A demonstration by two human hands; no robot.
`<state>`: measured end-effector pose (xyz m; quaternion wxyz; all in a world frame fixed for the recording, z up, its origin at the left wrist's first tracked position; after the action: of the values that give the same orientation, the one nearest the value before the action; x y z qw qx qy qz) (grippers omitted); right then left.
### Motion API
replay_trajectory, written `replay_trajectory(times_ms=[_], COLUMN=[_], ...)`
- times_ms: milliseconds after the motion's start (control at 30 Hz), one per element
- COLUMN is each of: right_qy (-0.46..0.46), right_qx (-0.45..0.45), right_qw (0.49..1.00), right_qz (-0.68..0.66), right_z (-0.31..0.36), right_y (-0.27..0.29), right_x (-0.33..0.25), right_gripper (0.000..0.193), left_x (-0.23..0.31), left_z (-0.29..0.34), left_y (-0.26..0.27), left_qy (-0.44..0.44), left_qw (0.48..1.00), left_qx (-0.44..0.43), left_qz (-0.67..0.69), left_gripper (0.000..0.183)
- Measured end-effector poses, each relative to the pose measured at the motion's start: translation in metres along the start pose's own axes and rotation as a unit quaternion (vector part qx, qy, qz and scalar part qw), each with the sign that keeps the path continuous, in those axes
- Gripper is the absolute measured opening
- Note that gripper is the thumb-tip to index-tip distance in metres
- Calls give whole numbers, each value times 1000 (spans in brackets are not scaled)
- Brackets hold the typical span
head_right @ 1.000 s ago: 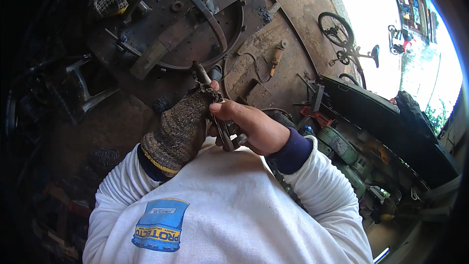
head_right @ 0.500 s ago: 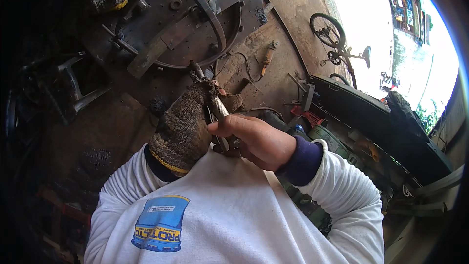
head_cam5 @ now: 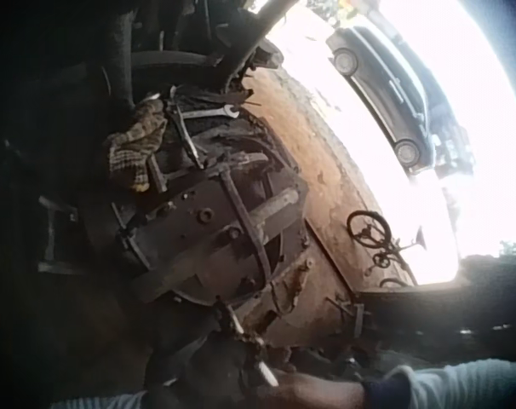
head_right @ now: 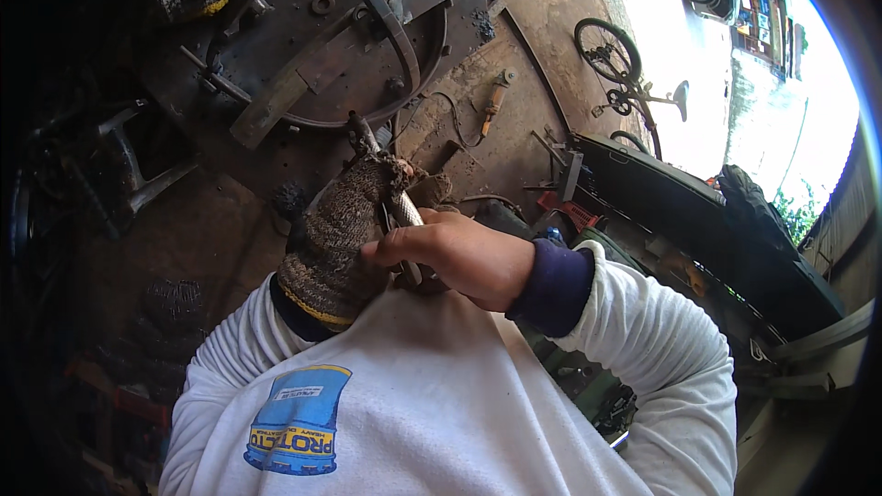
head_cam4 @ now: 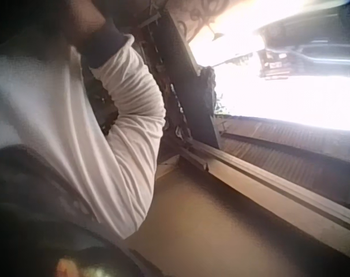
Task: The person assembles and secures curved metal components on a jig, using locking pliers to hold pieces in place and a hammer to strike a metal rod and the assembly.
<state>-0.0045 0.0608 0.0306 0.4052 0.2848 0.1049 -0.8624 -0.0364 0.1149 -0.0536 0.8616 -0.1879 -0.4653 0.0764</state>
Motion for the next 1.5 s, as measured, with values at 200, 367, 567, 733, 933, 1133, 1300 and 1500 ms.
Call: replay_trajectory(times_ms=[200,367,567,733,933,1133,1300,1500], right_qy=[265,225,-237,-120,-204,40,-72,-19], right_qx=[7,-8,82,94,114,278,217,245], right_qw=[949,967,950,988,965,942,971,961], right_qz=[169,121,-188,36,-120,185,-63,126], right_z=[9,6,18,50,57,55,55,54], right_y=[-1,-2,0,21,22,40,32,42], right_x=[-18,-12,11,-11,7,-39,-8,-21], right_gripper=[19,20,47,63,48,30,40,36], left_x=[69,58,53,33,14,23,38,46], left_z=[1,1,1,0,-6,-5,-6,0], left_y=[3,6,-2,-19,-18,-14,-16,-11], left_qy=[-169,-65,-151,24,-52,-149,11,-124], left_qw=[956,994,963,869,999,987,999,982], left_qx=[49,60,27,-123,-12,32,-5,33], left_qz=[-236,-62,-221,479,8,-59,-53,-141], left_gripper=[37,38,40,36,30,31,30,28])
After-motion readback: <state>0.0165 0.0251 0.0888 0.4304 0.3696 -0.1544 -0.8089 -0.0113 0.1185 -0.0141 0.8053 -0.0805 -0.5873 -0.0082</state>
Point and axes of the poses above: each hand's wrist, its own z-axis away from the middle knuckle, its own y-axis out of the back of the hand, x = y × z, the point moved 9 cm from there along -z, towards the middle knuckle, and after that the axes turned 11 degrees about x, right-handed, at the moved point
